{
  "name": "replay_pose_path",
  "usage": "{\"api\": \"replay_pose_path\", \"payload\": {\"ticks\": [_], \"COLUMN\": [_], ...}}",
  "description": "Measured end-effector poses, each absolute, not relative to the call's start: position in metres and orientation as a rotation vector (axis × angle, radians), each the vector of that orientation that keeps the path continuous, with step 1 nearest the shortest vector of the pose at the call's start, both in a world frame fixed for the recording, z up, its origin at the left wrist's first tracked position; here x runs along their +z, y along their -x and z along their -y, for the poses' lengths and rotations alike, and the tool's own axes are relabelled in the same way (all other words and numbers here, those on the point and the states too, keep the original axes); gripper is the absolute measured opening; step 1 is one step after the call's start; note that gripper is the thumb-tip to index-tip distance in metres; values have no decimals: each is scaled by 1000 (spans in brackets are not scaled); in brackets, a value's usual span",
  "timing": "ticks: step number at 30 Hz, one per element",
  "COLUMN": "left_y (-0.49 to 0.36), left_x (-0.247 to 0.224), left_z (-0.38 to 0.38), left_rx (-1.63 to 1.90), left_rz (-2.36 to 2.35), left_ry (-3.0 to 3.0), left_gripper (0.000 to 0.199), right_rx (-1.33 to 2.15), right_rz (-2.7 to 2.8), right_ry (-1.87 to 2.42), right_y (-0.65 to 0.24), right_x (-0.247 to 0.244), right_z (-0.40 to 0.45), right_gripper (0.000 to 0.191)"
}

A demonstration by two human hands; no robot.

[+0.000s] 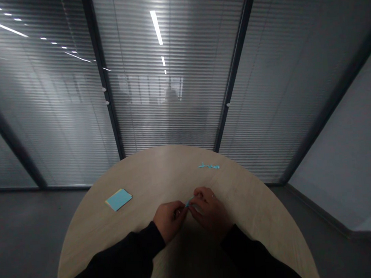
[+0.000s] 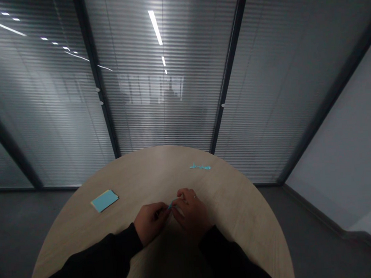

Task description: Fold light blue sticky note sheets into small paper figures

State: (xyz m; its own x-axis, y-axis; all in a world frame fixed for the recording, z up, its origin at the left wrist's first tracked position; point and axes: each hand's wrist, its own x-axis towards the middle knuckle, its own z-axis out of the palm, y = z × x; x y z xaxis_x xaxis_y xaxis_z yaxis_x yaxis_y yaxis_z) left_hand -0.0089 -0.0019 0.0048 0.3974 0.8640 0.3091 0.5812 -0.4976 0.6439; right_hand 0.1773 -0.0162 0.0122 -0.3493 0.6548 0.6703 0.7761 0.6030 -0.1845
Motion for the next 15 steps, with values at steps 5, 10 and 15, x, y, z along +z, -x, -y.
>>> {"api": "replay_pose_path", "payload": {"ticks": [5,10,15], "left_y": [9,8,9], "left_x": [7,9,8], "left_z": [2,4,3], "left_rx": [850,867,873], "left_rz": [-1263,-1255,-1289], "left_ry": [-2197,-2166,-2129], "left_gripper": [35,34,37], "right_rx": [-138,-93,-32], "right_rz": [2105,2075,2023], "right_ry": [1121,1116,1073], "right_y": [-174,-170,-165], "right_x": [5,-1,-2], "right_z": [13,12,14], "right_gripper": [9,14,12]}}
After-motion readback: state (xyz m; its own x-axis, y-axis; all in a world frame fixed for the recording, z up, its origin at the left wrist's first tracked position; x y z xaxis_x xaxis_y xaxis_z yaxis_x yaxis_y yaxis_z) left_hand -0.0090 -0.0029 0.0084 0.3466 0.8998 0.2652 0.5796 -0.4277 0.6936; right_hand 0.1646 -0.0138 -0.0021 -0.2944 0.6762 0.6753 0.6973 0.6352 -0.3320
